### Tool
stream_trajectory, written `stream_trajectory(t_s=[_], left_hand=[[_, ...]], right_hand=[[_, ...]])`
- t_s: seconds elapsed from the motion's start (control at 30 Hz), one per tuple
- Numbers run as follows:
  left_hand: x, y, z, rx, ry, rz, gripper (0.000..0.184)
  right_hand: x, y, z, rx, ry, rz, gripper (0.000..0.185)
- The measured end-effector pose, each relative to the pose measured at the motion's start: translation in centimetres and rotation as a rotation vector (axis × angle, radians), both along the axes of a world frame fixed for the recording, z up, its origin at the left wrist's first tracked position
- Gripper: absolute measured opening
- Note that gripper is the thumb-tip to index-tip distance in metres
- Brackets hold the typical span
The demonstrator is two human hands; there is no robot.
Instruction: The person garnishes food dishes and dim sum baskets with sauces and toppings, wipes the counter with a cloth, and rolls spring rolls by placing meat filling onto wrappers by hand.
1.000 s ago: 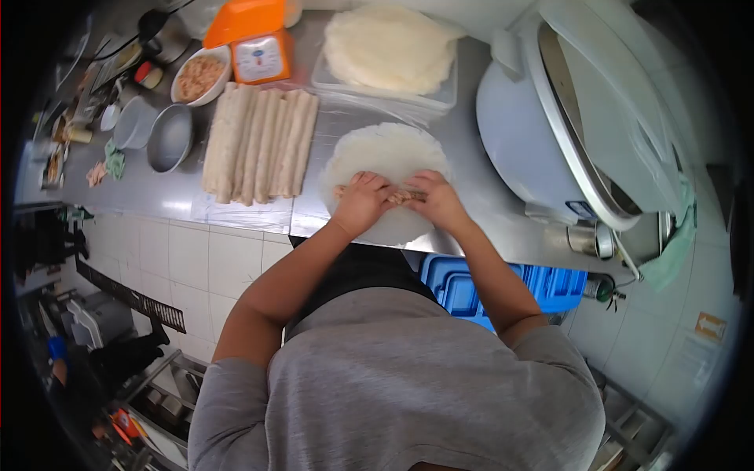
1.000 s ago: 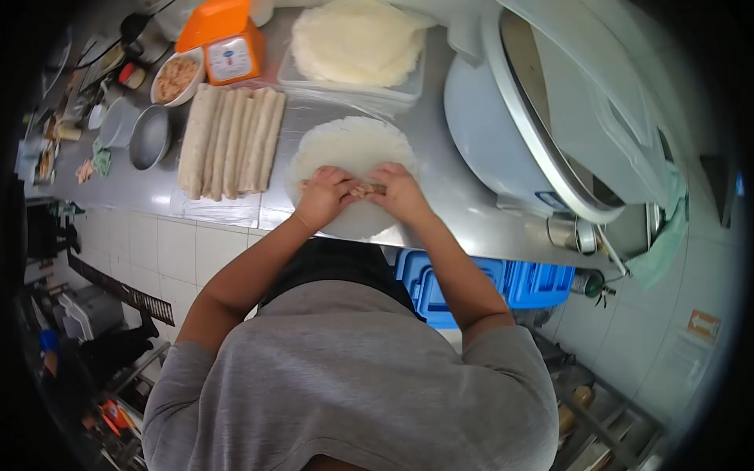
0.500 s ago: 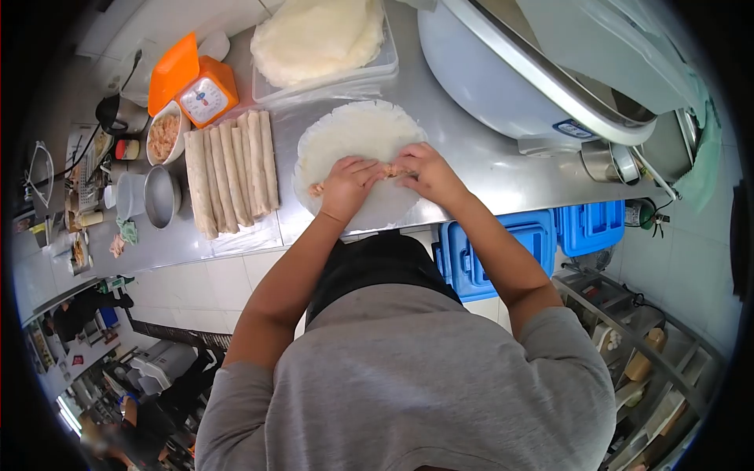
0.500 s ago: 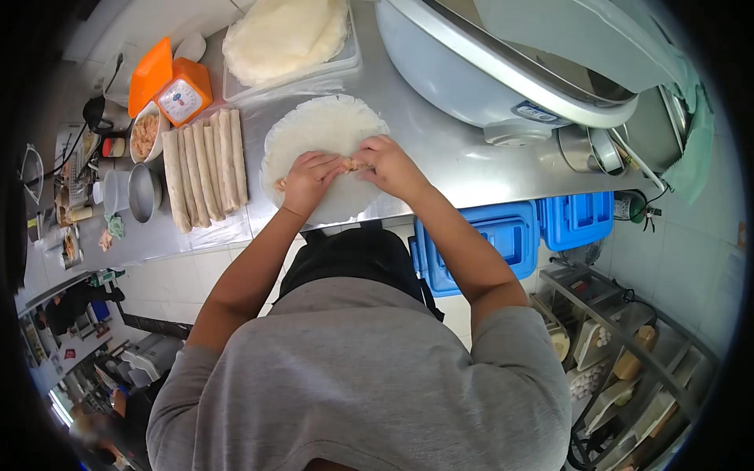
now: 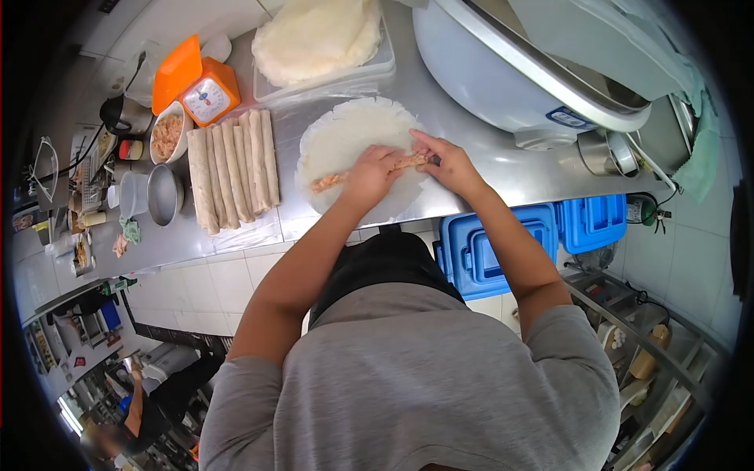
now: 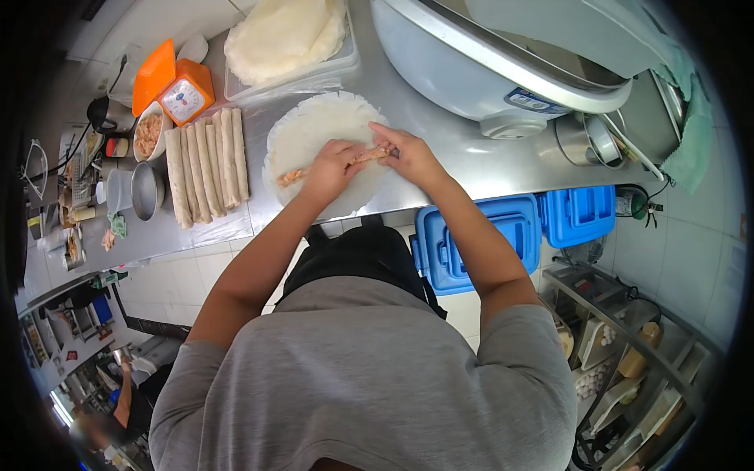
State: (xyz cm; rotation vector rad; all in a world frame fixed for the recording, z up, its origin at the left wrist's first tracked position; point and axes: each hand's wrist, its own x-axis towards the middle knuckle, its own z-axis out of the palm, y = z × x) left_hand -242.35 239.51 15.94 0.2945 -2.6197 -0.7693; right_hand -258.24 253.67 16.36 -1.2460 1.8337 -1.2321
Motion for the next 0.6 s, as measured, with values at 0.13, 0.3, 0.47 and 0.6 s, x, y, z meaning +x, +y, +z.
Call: stream_trajectory(t_s=[0.13, 0.3, 0.47, 0.6], left_hand=[[4.8, -3.6, 1.0, 0.03, -0.141, 0.037, 0.027], [11.7, -5.9, 1.2, 0.027, -0.167, 0.218, 0.026], [12.5, -5.5, 1.0, 0.098, 0.016, 0.337, 0.017], [13.2, -6.1, 0.7, 0.054, 0.027, 0.344, 0.022]], right_hand=[[-0.4, 0.5, -0.7, 0.004, -0.039, 0.01, 0.066], [-0.1, 0.5, 0.7, -0.055, 0.197, -0.088, 0.038], [3.3, -3.7, 2.3, -0.307, 0.462, 0.12, 0.016], [4.8, -3.8, 2.7, -0.2, 0.592, 0.251, 0.018]])
